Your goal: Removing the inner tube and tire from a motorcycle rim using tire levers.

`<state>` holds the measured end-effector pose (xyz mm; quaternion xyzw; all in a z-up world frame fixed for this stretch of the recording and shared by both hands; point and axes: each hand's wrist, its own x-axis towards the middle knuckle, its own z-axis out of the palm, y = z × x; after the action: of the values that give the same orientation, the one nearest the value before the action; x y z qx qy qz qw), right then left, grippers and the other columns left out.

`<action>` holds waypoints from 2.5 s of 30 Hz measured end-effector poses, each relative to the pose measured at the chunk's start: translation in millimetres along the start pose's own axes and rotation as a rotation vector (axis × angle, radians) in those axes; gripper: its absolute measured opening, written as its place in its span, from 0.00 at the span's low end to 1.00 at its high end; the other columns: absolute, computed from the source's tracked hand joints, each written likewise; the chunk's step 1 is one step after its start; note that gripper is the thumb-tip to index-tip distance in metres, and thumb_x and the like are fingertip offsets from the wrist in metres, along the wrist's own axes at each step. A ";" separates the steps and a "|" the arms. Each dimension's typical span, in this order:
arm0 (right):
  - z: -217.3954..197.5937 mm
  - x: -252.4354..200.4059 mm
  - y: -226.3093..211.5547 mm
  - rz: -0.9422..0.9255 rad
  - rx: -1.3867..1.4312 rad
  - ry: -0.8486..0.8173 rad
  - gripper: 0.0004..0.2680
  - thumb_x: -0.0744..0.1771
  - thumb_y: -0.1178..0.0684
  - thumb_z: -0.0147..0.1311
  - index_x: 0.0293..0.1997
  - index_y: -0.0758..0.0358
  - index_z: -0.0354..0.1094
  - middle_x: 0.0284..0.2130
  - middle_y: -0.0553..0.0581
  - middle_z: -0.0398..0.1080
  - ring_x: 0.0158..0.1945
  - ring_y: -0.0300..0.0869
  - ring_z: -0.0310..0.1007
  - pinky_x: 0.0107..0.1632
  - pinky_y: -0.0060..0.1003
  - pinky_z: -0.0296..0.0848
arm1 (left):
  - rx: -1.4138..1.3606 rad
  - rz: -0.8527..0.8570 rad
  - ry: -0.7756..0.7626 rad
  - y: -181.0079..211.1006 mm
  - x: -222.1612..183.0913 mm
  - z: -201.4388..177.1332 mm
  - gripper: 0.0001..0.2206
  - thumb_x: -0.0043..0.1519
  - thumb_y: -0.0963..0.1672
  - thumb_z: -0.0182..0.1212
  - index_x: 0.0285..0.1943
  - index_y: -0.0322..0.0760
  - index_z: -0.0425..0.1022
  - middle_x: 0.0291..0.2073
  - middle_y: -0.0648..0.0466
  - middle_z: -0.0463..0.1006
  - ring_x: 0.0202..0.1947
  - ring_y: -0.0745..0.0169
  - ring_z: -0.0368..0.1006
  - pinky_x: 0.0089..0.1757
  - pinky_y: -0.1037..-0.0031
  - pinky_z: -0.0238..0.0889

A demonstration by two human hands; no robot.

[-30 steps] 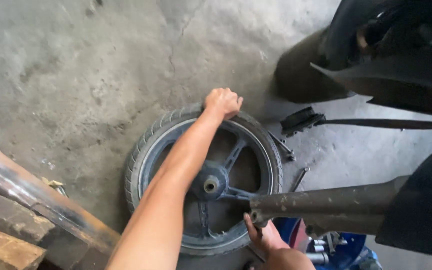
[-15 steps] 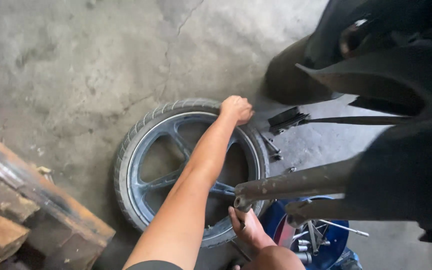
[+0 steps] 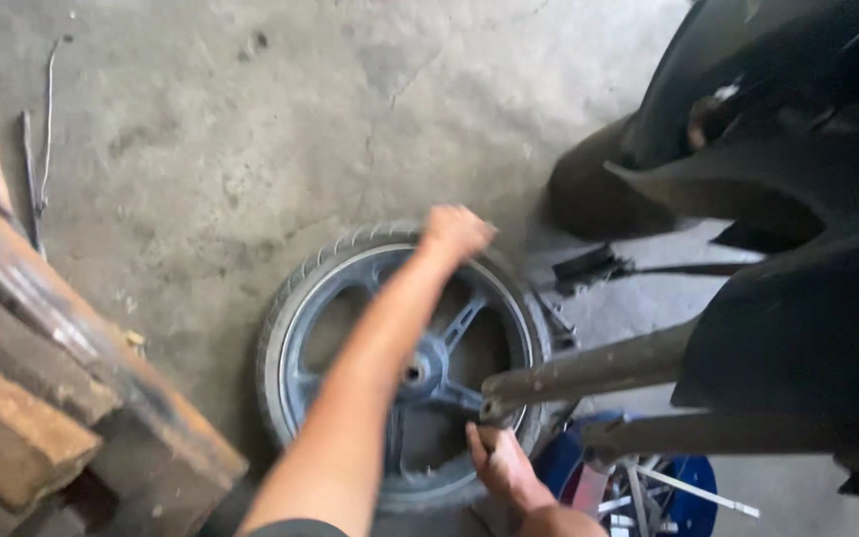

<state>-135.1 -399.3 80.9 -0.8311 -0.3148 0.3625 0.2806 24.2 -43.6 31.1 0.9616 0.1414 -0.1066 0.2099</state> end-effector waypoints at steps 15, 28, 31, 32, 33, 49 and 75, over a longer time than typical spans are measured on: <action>25.2 33.0 2.9 0.146 -0.215 -0.078 0.11 0.66 0.45 0.52 0.40 0.62 0.76 0.36 0.72 0.74 0.38 0.66 0.74 0.40 0.56 0.72 | -0.045 -0.369 0.137 -101.7 -29.9 -4.6 0.24 0.67 0.54 0.45 0.46 0.37 0.84 0.45 0.39 0.82 0.49 0.36 0.79 0.53 0.50 0.69; 33.6 55.6 -6.6 0.262 -0.293 -0.241 0.15 0.69 0.43 0.48 0.31 0.64 0.76 0.29 0.72 0.74 0.38 0.66 0.75 0.43 0.56 0.74 | -0.273 -0.556 0.136 -141.5 -89.4 6.2 0.27 0.69 0.56 0.42 0.43 0.33 0.84 0.45 0.34 0.80 0.50 0.31 0.76 0.52 0.48 0.67; 37.2 58.0 -7.8 0.182 -0.304 -0.147 0.14 0.69 0.44 0.49 0.34 0.63 0.77 0.30 0.73 0.74 0.38 0.66 0.75 0.43 0.57 0.74 | -0.243 -0.553 0.163 -141.8 -80.7 0.2 0.27 0.69 0.54 0.40 0.43 0.33 0.83 0.43 0.34 0.80 0.47 0.34 0.77 0.52 0.48 0.67; 41.5 50.3 -9.5 0.212 -0.314 -0.134 0.13 0.68 0.44 0.51 0.35 0.60 0.78 0.30 0.73 0.74 0.37 0.67 0.74 0.44 0.58 0.73 | -0.209 -0.551 0.144 -141.2 -83.1 0.9 0.27 0.71 0.54 0.39 0.42 0.33 0.83 0.42 0.33 0.80 0.45 0.36 0.78 0.51 0.48 0.66; 35.6 47.7 -21.6 0.200 -0.317 -0.138 0.13 0.68 0.44 0.51 0.35 0.60 0.78 0.30 0.73 0.74 0.37 0.67 0.74 0.44 0.58 0.73 | -0.207 -0.561 0.153 -139.4 -93.0 -9.0 0.27 0.71 0.54 0.39 0.42 0.33 0.83 0.42 0.33 0.80 0.45 0.36 0.78 0.51 0.48 0.66; 44.0 66.5 -26.9 -0.101 -0.331 0.099 0.14 0.65 0.47 0.57 0.49 0.67 0.66 0.36 0.70 0.73 0.41 0.65 0.74 0.45 0.55 0.73 | -0.401 -0.900 0.323 -177.3 -220.2 30.9 0.30 0.69 0.57 0.39 0.38 0.33 0.83 0.40 0.33 0.80 0.45 0.28 0.76 0.49 0.48 0.69; 62.6 77.5 14.8 -0.111 -0.608 0.034 0.14 0.69 0.44 0.51 0.47 0.69 0.68 0.33 0.77 0.75 0.38 0.69 0.77 0.44 0.59 0.75 | -0.299 -0.276 0.228 97.4 -695.8 -240.7 0.08 0.68 0.46 0.58 0.49 0.39 0.74 0.37 0.47 0.77 0.39 0.47 0.76 0.39 0.58 0.69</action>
<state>-137.3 -337.6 1.3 -0.8645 -0.4489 0.2217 0.0439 -562.1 -182.3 465.4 0.8972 0.3085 -0.0027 0.3159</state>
